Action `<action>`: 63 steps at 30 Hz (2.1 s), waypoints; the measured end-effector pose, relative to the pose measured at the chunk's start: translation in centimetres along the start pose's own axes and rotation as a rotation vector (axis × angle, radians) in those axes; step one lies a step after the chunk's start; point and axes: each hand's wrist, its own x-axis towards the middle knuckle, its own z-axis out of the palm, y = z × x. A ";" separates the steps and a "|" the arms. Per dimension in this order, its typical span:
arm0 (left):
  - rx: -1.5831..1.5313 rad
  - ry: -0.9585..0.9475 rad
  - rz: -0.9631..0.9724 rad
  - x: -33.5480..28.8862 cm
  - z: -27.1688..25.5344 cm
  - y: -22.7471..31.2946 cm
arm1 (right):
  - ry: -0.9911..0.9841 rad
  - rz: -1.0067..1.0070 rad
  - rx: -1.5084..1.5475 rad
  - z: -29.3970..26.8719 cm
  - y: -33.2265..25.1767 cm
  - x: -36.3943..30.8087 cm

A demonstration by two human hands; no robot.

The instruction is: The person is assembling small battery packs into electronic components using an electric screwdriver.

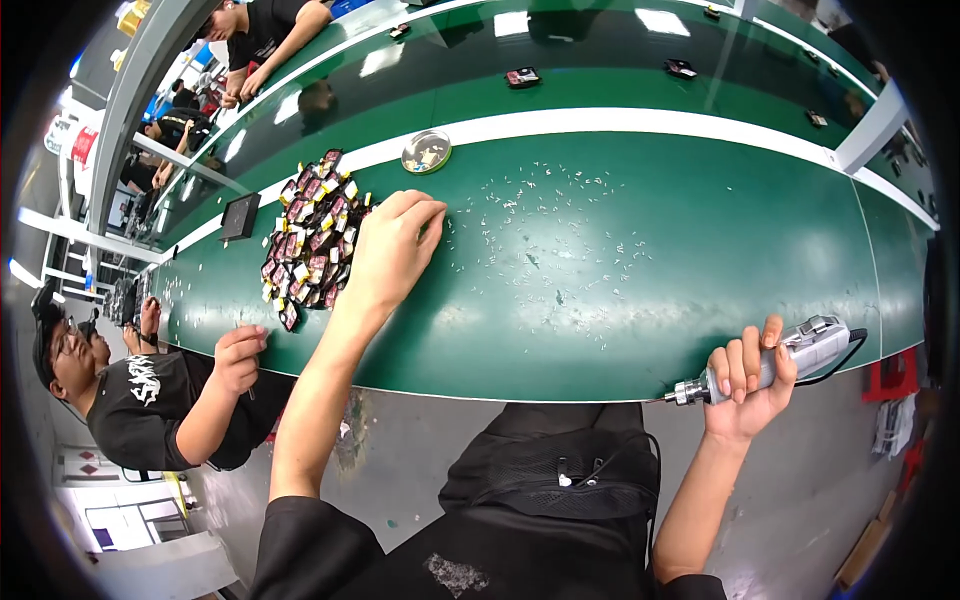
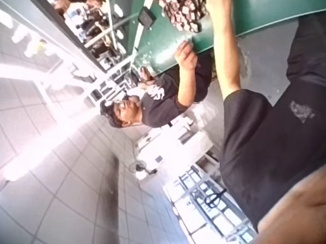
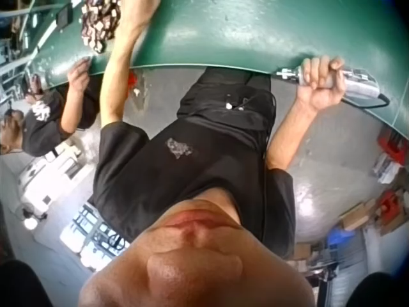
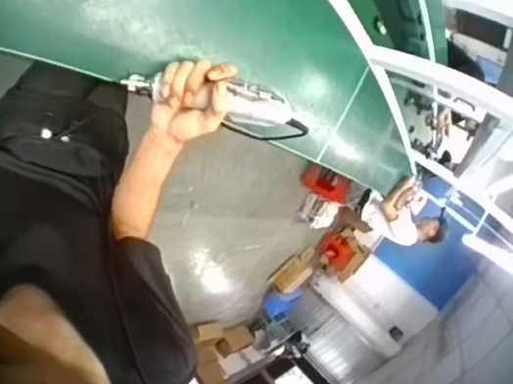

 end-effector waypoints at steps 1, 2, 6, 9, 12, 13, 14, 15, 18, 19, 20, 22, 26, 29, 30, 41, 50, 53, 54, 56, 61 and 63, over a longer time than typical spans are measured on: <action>-0.074 0.030 -0.052 -0.1 0.2 0.8 | 0.001 0.002 -0.002 -0.1 -0.1 -0.1; -0.182 0.040 -0.094 -0.1 0.2 2.0 | 0.008 0.001 -0.009 0.0 -0.2 -0.3; -0.652 0.018 -0.283 -1.3 0.5 8.3 | 0.054 -0.048 -0.017 0.5 -0.1 -0.1; -1.091 -0.070 -0.452 -2.9 0.6 13.1 | 0.052 -0.086 0.038 2.2 0.1 0.3; -1.449 -0.150 -0.443 -4.7 0.6 16.0 | -0.023 -0.109 0.162 4.6 0.0 -0.1; -1.504 -0.169 -0.431 -4.8 0.7 16.9 | -0.050 -0.118 0.196 5.4 0.0 -0.2; -1.540 -0.186 -0.439 -5.0 0.8 17.6 | -0.031 -0.118 0.175 6.0 0.0 -0.4; -1.561 -0.195 -0.451 -5.2 0.9 18.0 | -0.044 -0.139 0.152 6.6 0.1 -0.5; -1.694 -0.206 -0.473 -5.8 1.0 18.8 | -0.063 -0.166 0.109 7.2 0.0 -1.0; -1.699 -0.205 -0.483 -6.0 1.1 18.9 | -0.079 -0.174 0.102 7.2 0.1 -1.2; -1.706 -0.197 -0.476 -6.1 1.2 18.9 | -0.072 -0.178 0.099 7.2 0.1 -1.3; -1.710 -0.184 -0.477 -6.2 1.2 18.9 | -0.060 -0.172 0.107 7.2 0.2 -1.4; -1.662 -0.194 -0.450 -6.2 1.3 19.1 | -0.049 -0.162 0.098 7.2 0.4 -1.5; -1.607 -0.204 -0.424 -6.1 1.0 18.9 | -0.060 -0.163 0.090 7.0 0.4 -1.5; -1.546 -0.229 -0.401 -6.1 1.0 18.9 | -0.060 -0.160 0.089 7.0 0.4 -1.5; -0.922 -0.009 -0.040 -5.5 1.3 19.0 | -0.089 -0.151 -0.027 7.0 0.3 -1.7; -0.922 -0.038 -0.018 -4.8 1.9 18.7 | -0.107 -0.149 -0.060 6.2 0.1 -1.0; -0.848 -0.029 -0.034 -4.3 0.8 17.6 | -0.081 -0.184 -0.039 5.7 0.4 -0.6; -0.822 -0.025 -0.063 -3.6 0.2 17.0 | -0.055 -0.197 -0.038 5.7 0.0 -0.7; -0.707 0.033 -0.038 -1.6 -0.2 14.1 | 0.012 -0.208 -0.036 4.9 -0.1 -0.4; -0.228 0.115 -0.131 6.3 1.1 4.7 | 0.248 -0.255 -0.009 1.9 0.4 0.2; 0.016 0.106 -0.100 9.7 2.2 -0.5 | 0.244 -0.239 0.054 1.3 0.9 0.5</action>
